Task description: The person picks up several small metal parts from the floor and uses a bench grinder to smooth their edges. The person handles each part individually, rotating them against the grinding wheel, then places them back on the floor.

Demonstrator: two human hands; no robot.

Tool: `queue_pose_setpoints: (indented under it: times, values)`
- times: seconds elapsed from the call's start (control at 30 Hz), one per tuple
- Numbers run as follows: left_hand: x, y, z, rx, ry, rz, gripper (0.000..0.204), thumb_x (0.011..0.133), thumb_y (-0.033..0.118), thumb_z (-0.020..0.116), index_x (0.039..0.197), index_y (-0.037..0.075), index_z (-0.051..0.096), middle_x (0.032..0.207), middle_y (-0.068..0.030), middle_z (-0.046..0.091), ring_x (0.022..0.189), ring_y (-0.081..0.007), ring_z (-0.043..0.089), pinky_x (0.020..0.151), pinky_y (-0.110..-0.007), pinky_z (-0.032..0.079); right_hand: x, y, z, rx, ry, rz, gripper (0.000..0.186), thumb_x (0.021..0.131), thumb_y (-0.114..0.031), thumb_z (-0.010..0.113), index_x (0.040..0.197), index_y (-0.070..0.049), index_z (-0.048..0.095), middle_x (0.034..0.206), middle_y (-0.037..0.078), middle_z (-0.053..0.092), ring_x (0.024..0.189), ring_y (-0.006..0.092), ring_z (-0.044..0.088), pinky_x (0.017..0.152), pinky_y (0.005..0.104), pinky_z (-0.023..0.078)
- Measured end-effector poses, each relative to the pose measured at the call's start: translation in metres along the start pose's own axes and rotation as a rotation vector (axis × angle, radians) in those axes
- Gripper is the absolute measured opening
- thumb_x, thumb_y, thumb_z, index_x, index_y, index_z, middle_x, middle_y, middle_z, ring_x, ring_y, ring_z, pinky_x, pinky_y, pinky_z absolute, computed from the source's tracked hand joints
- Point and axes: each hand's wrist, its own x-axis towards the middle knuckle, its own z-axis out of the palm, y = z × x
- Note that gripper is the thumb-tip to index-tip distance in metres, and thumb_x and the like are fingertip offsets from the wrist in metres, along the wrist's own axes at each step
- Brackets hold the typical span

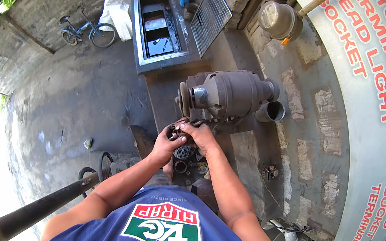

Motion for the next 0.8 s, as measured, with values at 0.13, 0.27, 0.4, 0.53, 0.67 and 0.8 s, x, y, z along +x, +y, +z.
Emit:
queue_pose_setpoints:
  times: [0.13,0.27,0.4,0.53,0.67,0.8]
  values:
    - [0.007,0.007,0.005,0.067,-0.015,0.039,0.072,0.090,0.005,0.089,0.153,-0.002,0.057,0.140,-0.0113,0.071,0.132,-0.0203,0.066,0.118,-0.038,0.052,0.000,0.001,-0.005,0.049,-0.036,-0.043,0.042,0.097,-0.028,0.084,0.132,-0.005,0.074,0.114,0.005,0.079,0.099,0.0172,0.077,0.085,0.0345,0.064]
    - [0.000,0.016,-0.004,0.493,-0.008,0.182,0.096,0.078,0.009,0.098,0.158,-0.003,0.047,0.141,-0.0155,0.071,0.133,-0.0257,0.068,0.117,-0.039,0.054,-0.011,0.011,-0.016,0.200,-0.136,0.045,0.042,0.099,-0.031,0.085,0.134,-0.010,0.072,0.112,0.001,0.079,0.102,0.0150,0.076,0.082,0.0352,0.064]
    - [0.012,0.019,-0.016,0.579,-0.080,0.192,0.106,0.074,0.007,0.101,0.161,-0.005,0.042,0.148,-0.0182,0.067,0.139,-0.0282,0.065,0.118,-0.038,0.053,-0.003,0.028,-0.012,0.258,-0.082,-0.064,0.038,0.101,-0.029,0.084,0.133,-0.011,0.072,0.112,0.002,0.079,0.101,0.0155,0.077,0.084,0.0340,0.063]
    - [0.027,0.015,-0.020,0.029,-0.170,-0.137,0.101,0.082,0.014,0.099,0.163,-0.007,0.042,0.147,-0.0164,0.067,0.129,-0.0233,0.068,0.111,-0.038,0.058,0.002,0.041,-0.009,0.327,-0.074,-0.162,0.037,0.101,-0.028,0.084,0.132,-0.011,0.073,0.115,0.003,0.079,0.102,0.0173,0.077,0.087,0.0351,0.065]
    - [0.042,0.013,-0.013,0.054,-0.154,-0.180,0.066,0.091,0.015,0.093,0.145,-0.005,0.064,0.128,-0.0106,0.078,0.115,-0.0187,0.073,0.105,-0.035,0.059,0.004,0.042,-0.016,0.381,0.020,-0.099,0.038,0.101,-0.033,0.083,0.132,-0.013,0.073,0.116,0.005,0.079,0.102,0.0200,0.078,0.087,0.0378,0.066]
    - [0.055,0.015,-0.006,0.089,-0.200,-0.239,0.054,0.096,0.016,0.089,0.140,-0.007,0.067,0.126,-0.0110,0.078,0.116,-0.0189,0.073,0.107,-0.035,0.058,0.009,0.040,-0.019,0.432,0.125,-0.026,0.038,0.100,-0.039,0.084,0.128,-0.016,0.074,0.112,0.003,0.079,0.098,0.0192,0.078,0.085,0.0393,0.066]
